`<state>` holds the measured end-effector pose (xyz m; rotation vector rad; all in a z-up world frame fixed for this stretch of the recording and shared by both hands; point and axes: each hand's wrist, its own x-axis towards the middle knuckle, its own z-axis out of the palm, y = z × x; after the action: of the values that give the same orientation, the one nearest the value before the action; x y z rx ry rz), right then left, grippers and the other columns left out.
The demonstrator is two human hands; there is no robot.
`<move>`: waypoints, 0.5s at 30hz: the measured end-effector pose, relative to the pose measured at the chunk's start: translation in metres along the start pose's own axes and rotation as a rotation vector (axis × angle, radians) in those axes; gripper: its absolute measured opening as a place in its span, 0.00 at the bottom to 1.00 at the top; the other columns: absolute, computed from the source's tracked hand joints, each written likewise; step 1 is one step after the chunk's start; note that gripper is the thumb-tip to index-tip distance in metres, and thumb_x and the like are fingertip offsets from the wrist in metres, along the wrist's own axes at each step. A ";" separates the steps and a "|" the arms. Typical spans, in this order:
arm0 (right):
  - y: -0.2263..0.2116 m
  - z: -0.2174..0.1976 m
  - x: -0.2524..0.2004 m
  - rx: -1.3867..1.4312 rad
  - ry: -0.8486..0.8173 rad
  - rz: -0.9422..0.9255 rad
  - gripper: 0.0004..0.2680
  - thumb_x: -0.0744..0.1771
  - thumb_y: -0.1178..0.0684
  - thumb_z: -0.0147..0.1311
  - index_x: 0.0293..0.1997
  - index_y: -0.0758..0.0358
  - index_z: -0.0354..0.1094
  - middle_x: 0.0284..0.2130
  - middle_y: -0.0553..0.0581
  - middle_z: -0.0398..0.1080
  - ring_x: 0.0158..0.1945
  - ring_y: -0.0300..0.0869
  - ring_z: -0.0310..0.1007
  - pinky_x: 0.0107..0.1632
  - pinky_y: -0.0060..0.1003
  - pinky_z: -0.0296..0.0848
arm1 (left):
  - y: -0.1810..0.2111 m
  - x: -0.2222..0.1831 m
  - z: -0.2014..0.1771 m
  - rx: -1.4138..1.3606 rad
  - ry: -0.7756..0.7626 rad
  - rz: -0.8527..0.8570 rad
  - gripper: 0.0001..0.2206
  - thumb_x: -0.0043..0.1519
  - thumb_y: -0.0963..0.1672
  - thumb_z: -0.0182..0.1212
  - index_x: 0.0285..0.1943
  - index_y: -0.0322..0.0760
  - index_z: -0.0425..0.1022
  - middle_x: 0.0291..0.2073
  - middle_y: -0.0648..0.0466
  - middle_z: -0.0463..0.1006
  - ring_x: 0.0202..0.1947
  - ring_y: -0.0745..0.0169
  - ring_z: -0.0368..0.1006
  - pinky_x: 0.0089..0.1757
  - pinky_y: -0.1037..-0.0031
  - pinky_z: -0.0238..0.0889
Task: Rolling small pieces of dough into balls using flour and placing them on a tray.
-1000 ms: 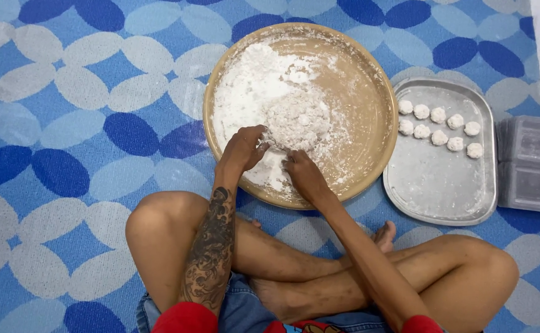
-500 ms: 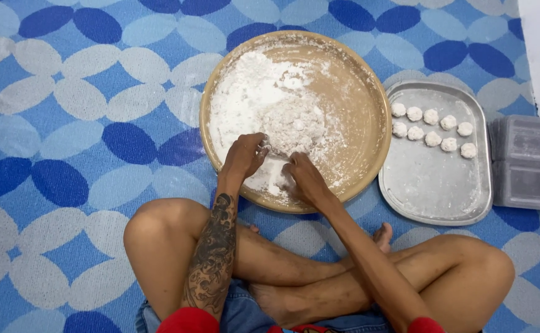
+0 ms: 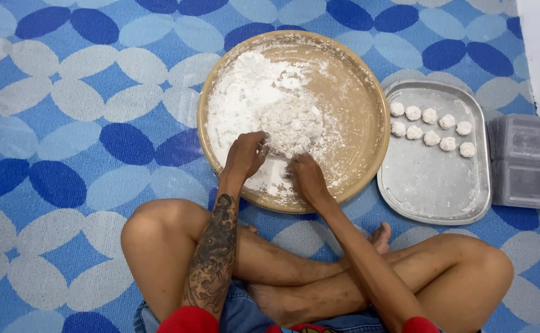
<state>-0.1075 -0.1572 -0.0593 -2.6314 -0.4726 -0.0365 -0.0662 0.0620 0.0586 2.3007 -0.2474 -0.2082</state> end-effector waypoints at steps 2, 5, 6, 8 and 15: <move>-0.003 0.003 0.002 0.014 -0.051 0.034 0.08 0.61 0.58 0.64 0.41 0.62 0.76 0.41 0.62 0.75 0.49 0.57 0.77 0.51 0.48 0.79 | -0.010 0.001 0.008 0.007 0.028 0.017 0.05 0.62 0.40 0.60 0.44 0.34 0.78 0.34 0.42 0.82 0.40 0.38 0.81 0.41 0.52 0.73; -0.012 -0.016 0.000 0.029 -0.137 0.054 0.12 0.62 0.56 0.61 0.50 0.63 0.74 0.42 0.64 0.75 0.51 0.58 0.77 0.51 0.50 0.77 | -0.011 0.001 0.017 0.014 0.066 0.064 0.05 0.62 0.40 0.61 0.45 0.36 0.78 0.34 0.44 0.82 0.39 0.41 0.80 0.40 0.53 0.74; -0.017 -0.024 -0.002 0.034 -0.181 0.033 0.14 0.63 0.56 0.59 0.53 0.64 0.73 0.43 0.65 0.75 0.51 0.59 0.77 0.51 0.52 0.77 | -0.010 -0.002 0.019 0.016 0.079 0.081 0.06 0.61 0.40 0.61 0.45 0.36 0.78 0.33 0.43 0.81 0.39 0.40 0.80 0.40 0.51 0.74; -0.018 -0.029 -0.008 0.041 -0.142 -0.016 0.14 0.62 0.52 0.62 0.49 0.66 0.74 0.41 0.67 0.75 0.49 0.60 0.77 0.49 0.51 0.78 | -0.005 -0.003 0.019 0.009 0.086 0.083 0.06 0.61 0.39 0.61 0.46 0.35 0.78 0.33 0.44 0.82 0.38 0.41 0.80 0.40 0.53 0.74; 0.002 0.000 -0.017 0.093 0.009 0.020 0.08 0.62 0.53 0.64 0.41 0.60 0.74 0.34 0.59 0.75 0.42 0.53 0.77 0.46 0.45 0.78 | -0.011 0.000 0.032 0.011 0.088 0.135 0.05 0.61 0.39 0.61 0.43 0.36 0.78 0.32 0.45 0.81 0.37 0.42 0.80 0.40 0.53 0.73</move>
<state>-0.1229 -0.1644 -0.0621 -2.5437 -0.4342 -0.0191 -0.0720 0.0461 0.0288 2.2871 -0.3577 -0.0377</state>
